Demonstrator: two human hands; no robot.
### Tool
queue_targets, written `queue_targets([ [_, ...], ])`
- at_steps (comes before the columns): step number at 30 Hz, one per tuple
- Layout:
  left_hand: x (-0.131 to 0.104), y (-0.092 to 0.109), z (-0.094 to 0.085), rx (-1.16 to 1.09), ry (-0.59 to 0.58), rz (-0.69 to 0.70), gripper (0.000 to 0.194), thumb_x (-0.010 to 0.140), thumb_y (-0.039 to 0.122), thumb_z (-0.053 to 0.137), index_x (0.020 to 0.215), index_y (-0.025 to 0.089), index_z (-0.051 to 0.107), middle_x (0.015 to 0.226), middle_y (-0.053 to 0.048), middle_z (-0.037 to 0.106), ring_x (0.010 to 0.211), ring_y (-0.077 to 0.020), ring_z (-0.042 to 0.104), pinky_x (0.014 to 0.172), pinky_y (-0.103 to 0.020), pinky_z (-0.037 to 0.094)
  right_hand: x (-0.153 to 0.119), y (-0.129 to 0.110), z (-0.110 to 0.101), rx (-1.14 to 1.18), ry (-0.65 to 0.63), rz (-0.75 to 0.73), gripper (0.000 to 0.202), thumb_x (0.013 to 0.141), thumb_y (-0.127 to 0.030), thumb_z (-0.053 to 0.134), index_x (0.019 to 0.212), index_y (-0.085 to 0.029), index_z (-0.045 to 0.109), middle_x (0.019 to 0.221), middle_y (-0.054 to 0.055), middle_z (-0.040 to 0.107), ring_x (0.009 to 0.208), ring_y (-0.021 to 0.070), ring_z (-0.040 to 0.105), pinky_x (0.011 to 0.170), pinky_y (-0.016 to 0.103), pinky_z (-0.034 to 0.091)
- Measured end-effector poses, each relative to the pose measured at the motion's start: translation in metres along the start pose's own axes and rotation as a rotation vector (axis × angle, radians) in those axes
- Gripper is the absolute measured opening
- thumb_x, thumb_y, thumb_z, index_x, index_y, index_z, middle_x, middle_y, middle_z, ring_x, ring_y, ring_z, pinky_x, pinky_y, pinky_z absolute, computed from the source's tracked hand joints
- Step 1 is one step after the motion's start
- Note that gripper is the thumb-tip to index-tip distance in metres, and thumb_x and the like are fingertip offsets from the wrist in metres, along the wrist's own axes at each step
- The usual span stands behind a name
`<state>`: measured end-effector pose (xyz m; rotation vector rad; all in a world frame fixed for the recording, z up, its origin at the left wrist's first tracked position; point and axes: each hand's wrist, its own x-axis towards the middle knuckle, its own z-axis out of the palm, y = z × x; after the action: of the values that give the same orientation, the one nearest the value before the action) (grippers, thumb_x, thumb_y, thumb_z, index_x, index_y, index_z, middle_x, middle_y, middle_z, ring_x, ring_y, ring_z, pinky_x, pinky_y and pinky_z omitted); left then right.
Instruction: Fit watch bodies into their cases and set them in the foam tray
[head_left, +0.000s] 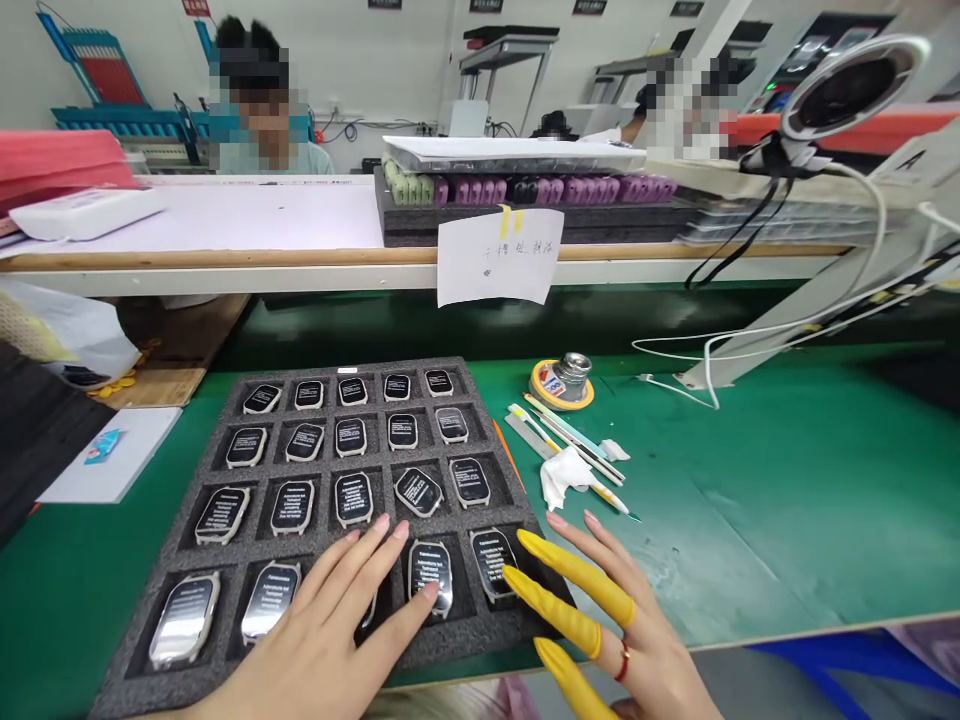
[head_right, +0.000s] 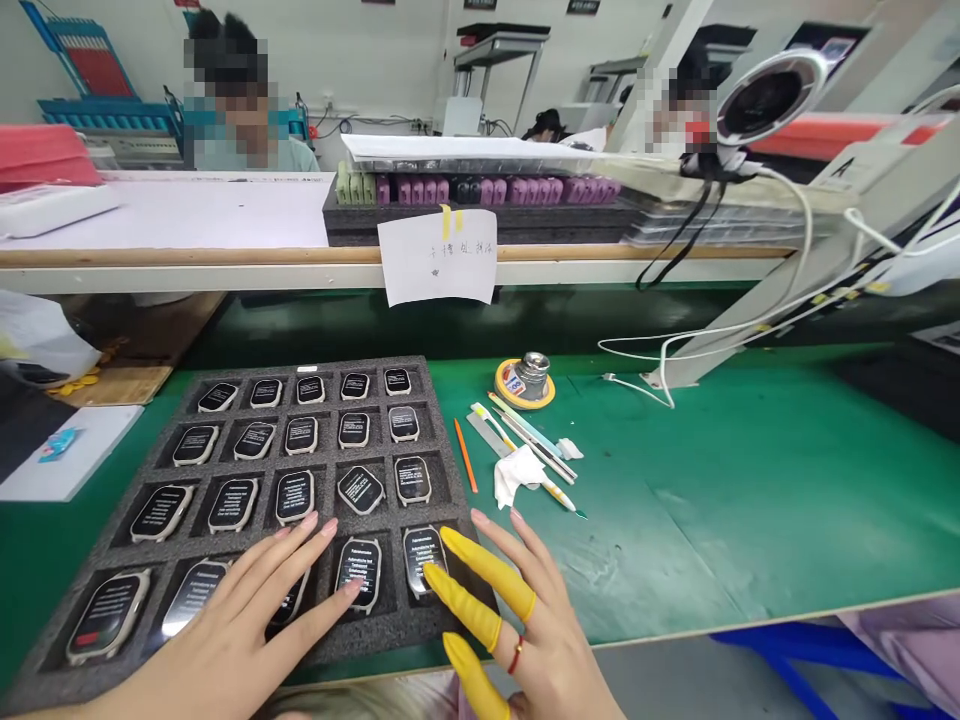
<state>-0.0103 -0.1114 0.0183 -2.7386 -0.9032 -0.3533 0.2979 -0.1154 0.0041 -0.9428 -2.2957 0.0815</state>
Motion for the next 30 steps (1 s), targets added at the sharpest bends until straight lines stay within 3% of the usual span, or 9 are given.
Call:
queue_targets([
  [6,0.005,0.002,-0.007,0.022,0.019,0.005,0.067,0.094,0.057,0.051,0.149,0.022,0.045,0.153,-0.020,0.044,0.148,-0.0353,0.027,0.110,-0.049,0.041,0.000,-0.006,0.002,-0.044,-0.053,0.015,0.054,0.090,-0.012,0.051,0.143,-0.020,0.046,0.154,0.005,0.038,0.148,0.0347,0.027,0.123,0.058,0.013],
  [10,-0.008,0.007,-0.007,0.010,0.080,-0.041,0.051,0.094,0.037,0.060,0.143,0.028,0.053,0.147,-0.011,0.053,0.147,-0.0293,0.031,0.122,-0.045,0.020,0.000,-0.010,0.006,-0.080,-0.068,0.070,0.063,0.093,-0.036,0.060,0.148,-0.015,0.039,0.156,0.012,0.034,0.149,0.0351,0.023,0.124,0.055,0.011],
  [14,-0.027,-0.001,-0.008,0.074,0.025,-0.104,0.060,0.094,0.032,0.057,0.152,0.031,0.041,0.151,-0.014,0.048,0.151,-0.0320,0.023,0.123,-0.051,0.011,-0.003,-0.004,0.016,-0.225,-0.074,0.046,0.076,0.088,-0.037,0.071,0.151,-0.014,0.035,0.152,0.017,0.037,0.150,0.0362,0.020,0.123,0.055,0.010],
  [18,-0.031,-0.014,-0.006,0.101,0.030,-0.114,0.068,0.091,0.031,0.064,0.153,0.032,0.038,0.152,-0.015,0.047,0.150,-0.0334,0.026,0.122,-0.058,0.014,-0.003,0.014,0.027,-0.297,-0.021,0.086,0.080,0.092,-0.041,0.065,0.157,-0.015,0.025,0.151,0.019,0.038,0.151,0.0345,0.018,0.122,0.054,0.017],
  [22,-0.019,-0.021,0.004,0.119,0.103,-0.128,0.060,0.091,0.024,0.065,0.148,0.028,0.047,0.147,-0.013,0.055,0.146,-0.0299,0.037,0.123,-0.056,0.016,0.014,0.024,0.031,-0.327,0.030,0.122,0.079,0.097,-0.038,0.058,0.160,-0.016,0.016,0.149,0.022,0.041,0.151,0.0368,0.017,0.115,0.063,0.028],
  [26,-0.016,-0.020,0.010,0.097,0.195,-0.216,0.049,0.091,0.030,0.067,0.139,0.022,0.057,0.142,-0.010,0.061,0.140,-0.0284,0.046,0.125,-0.054,0.014,0.040,0.007,0.035,-0.192,-0.025,0.080,0.069,0.096,-0.037,0.059,0.155,-0.016,0.030,0.155,0.019,0.037,0.151,0.0386,0.018,0.116,0.064,0.025],
  [30,-0.035,-0.019,0.002,0.042,0.265,-0.375,0.046,0.091,0.026,0.068,0.136,0.020,0.059,0.138,-0.013,0.063,0.139,-0.0294,0.047,0.124,-0.056,0.021,0.061,-0.018,0.048,-0.092,-0.093,-0.108,0.058,0.095,-0.039,0.058,0.148,-0.019,0.044,0.157,0.013,0.037,0.151,0.0358,0.020,0.120,0.060,0.020],
])
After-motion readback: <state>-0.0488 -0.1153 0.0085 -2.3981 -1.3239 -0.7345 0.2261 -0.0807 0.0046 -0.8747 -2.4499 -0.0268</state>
